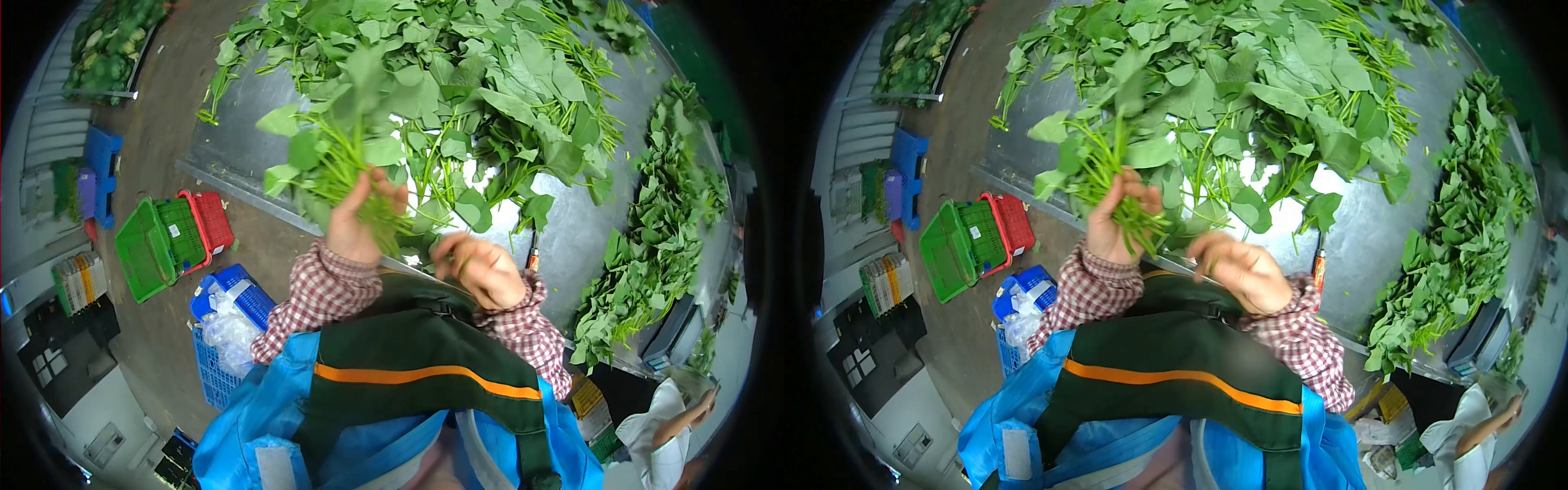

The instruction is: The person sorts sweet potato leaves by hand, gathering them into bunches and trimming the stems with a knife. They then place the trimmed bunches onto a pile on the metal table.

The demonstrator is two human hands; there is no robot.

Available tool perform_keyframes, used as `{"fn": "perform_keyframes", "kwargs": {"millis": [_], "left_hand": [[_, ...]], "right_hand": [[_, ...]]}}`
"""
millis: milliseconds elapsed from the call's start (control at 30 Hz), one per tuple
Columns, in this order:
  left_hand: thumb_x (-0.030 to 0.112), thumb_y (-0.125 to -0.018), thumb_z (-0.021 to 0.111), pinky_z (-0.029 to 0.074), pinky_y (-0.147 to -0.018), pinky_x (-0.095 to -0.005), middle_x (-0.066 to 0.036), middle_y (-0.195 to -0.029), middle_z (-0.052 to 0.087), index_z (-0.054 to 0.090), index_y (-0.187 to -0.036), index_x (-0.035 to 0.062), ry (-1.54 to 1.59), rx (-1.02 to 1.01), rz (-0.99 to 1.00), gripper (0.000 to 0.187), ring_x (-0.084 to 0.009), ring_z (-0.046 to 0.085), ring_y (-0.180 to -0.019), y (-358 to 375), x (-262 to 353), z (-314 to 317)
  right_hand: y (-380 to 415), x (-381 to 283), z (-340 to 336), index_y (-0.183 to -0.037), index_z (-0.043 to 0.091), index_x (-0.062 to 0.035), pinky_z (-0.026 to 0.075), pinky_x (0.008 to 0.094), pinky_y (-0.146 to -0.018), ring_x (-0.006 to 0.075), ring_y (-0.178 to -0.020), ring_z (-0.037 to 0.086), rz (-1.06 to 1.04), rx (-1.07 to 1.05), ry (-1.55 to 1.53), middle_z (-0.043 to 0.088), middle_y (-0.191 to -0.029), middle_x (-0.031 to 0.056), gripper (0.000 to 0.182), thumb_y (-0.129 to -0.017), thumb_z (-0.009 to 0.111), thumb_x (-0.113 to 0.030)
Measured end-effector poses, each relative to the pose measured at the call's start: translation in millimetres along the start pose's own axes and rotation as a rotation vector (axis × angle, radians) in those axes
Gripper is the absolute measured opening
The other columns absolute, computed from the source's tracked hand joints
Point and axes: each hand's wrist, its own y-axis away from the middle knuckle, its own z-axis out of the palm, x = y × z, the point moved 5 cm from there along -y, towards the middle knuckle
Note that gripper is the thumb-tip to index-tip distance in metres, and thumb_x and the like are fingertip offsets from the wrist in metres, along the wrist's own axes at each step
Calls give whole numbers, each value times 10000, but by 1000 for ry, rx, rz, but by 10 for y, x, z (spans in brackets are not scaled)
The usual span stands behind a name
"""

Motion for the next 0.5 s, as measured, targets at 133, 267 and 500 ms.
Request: {"fn": "perform_keyframes", "kwargs": {"millis": [133, 267, 500], "left_hand": [[187, -890, 475, 420, -855, -336, -2, -764, 522, 466, -1109, 55, -229, 96, -31, 255, -127, 522, -725, -21, 109, -368], [181, -870, 517, 434, -837, -330, -11, -756, 524, 471, -1090, 39, -298, 358, -225, 266, -123, 522, -693, -33, -165, -600], [44, -795, 590, 454, -823, -318, -77, -954, 574, 501, -1011, 29, -786, 151, 26, 234, -170, 554, -902, 161, -202, -84]], "right_hand": [[429, 152, -896, -1036, 510, 36, 454, 251, -603, 118, -669, 558, 348, 809, 867, 584, -831, 89, 344, -805, 602, -200], [334, 283, -1752, -914, 517, 36, 433, 276, -532, 140, -598, 539, 155, 1142, 1270, 568, -773, 92, 335, -771, 647, -237], [-1, -63, -560, -866, 514, -20, 368, 241, -421, 86, -488, 480, -30, 927, 984, 544, -654, 36, 179, -767, 638, -103]]}}
